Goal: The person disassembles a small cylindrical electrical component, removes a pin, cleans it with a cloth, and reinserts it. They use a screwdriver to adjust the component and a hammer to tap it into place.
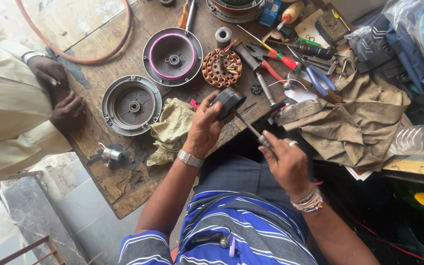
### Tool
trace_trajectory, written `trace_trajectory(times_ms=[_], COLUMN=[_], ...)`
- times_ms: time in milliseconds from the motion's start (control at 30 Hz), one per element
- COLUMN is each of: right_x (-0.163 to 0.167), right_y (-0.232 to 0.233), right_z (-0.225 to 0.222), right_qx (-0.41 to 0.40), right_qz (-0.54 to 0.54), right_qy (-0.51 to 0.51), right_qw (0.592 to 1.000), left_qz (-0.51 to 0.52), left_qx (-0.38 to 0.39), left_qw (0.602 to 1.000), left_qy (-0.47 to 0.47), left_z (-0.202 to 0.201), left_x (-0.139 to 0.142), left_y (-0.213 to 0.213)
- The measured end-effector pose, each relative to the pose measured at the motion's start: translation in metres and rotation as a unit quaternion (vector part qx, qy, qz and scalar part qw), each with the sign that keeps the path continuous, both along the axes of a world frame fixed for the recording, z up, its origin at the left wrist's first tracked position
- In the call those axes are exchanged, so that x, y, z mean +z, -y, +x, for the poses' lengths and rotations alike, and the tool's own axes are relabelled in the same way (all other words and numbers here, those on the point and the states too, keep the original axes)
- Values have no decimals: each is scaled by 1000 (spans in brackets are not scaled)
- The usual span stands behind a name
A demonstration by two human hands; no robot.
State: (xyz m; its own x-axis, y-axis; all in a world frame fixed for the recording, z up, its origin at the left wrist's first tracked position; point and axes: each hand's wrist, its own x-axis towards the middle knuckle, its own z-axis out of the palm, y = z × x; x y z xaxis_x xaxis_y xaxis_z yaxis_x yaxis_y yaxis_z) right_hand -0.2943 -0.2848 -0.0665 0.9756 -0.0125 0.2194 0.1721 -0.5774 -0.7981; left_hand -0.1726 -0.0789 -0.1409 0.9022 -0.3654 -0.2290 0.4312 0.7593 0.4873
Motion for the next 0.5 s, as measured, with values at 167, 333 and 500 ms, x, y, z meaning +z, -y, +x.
trace_trajectory(times_ms=[167, 333, 500], right_x=[-10, -10, -23], right_y=[-13, -9, -24], right_z=[-2, 4, 3], right_qx=[-51, 8, -9], right_qz=[148, -309, 212], right_qy=[-121, 182, -165], right_qw=[980, 934, 963], left_qz=[-159, -17, -128], left_qx=[-36, 61, -5], left_qw=[981, 998, 974], left_qy=[103, -16, 188], left_z=[-5, -2, 3], left_x=[11, 14, -3], left_y=[-2, 2, 1])
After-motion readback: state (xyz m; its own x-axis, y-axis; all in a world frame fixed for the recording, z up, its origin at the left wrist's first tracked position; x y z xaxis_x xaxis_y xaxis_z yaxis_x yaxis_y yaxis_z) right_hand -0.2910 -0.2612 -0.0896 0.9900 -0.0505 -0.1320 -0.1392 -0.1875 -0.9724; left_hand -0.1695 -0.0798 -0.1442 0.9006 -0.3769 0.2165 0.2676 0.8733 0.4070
